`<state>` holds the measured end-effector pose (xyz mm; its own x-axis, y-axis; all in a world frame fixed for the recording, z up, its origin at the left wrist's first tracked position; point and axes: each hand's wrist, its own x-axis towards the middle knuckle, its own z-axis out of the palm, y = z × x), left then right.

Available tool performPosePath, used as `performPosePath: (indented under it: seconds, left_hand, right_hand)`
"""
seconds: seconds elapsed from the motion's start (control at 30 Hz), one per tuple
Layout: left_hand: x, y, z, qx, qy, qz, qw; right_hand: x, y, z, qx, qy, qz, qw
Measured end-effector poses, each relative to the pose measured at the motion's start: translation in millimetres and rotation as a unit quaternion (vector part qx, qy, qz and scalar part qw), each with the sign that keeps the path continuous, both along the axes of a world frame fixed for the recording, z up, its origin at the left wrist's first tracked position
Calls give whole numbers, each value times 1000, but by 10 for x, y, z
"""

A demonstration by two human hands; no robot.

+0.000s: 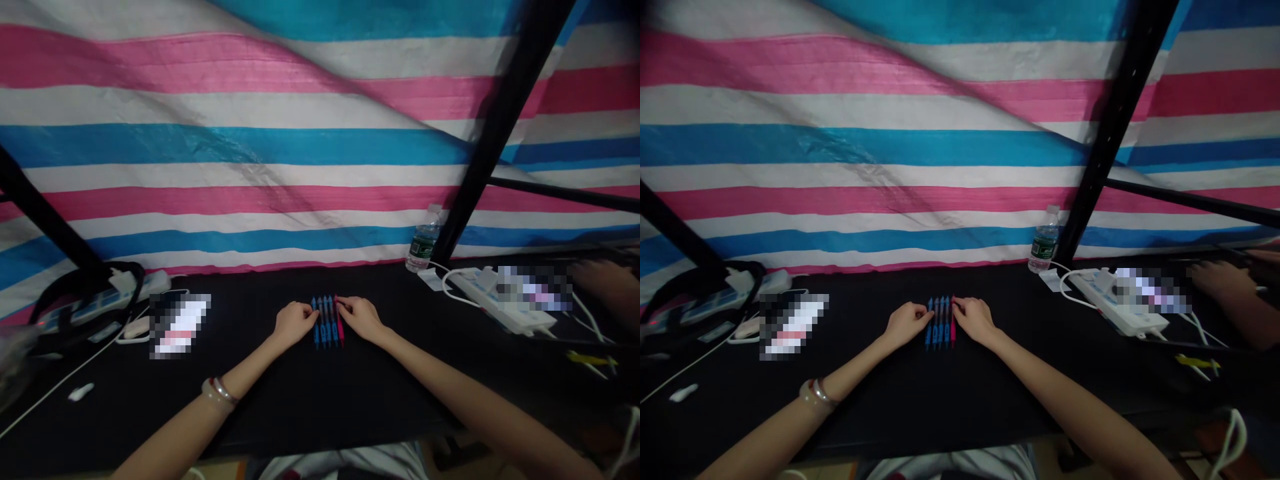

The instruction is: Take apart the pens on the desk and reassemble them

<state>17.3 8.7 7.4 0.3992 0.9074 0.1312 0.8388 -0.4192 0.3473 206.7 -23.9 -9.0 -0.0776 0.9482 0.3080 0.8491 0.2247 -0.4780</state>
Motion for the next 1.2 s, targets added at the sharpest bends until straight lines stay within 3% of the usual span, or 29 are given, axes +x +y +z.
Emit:
performPosePath:
  seconds: [0.23, 0.37, 0.5, 0.6, 0.7, 1.2]
  left_hand:
    - [-16, -20, 23, 18, -7, -5, 1000]
    - [-5, -93, 91, 97, -18, -10, 995]
    - [32, -227, 143, 140, -30, -145, 979]
    - [53, -302, 120, 103, 6, -262, 959]
    - [58, -320, 78, 45, 51, -311, 948]
    - [34, -251, 93, -8, 74, -301, 951]
  right_hand:
    - [-11, -1, 16, 1, 4, -1, 1000]
    - [-2, 7, -7, 15, 28, 6, 999]
    - [10, 18, -30, 31, 46, 8, 998]
    - [18, 25, -38, 28, 54, -4, 998]
    - [22, 23, -37, 26, 58, -12, 998]
    - [11, 37, -58, 27, 46, -16, 998]
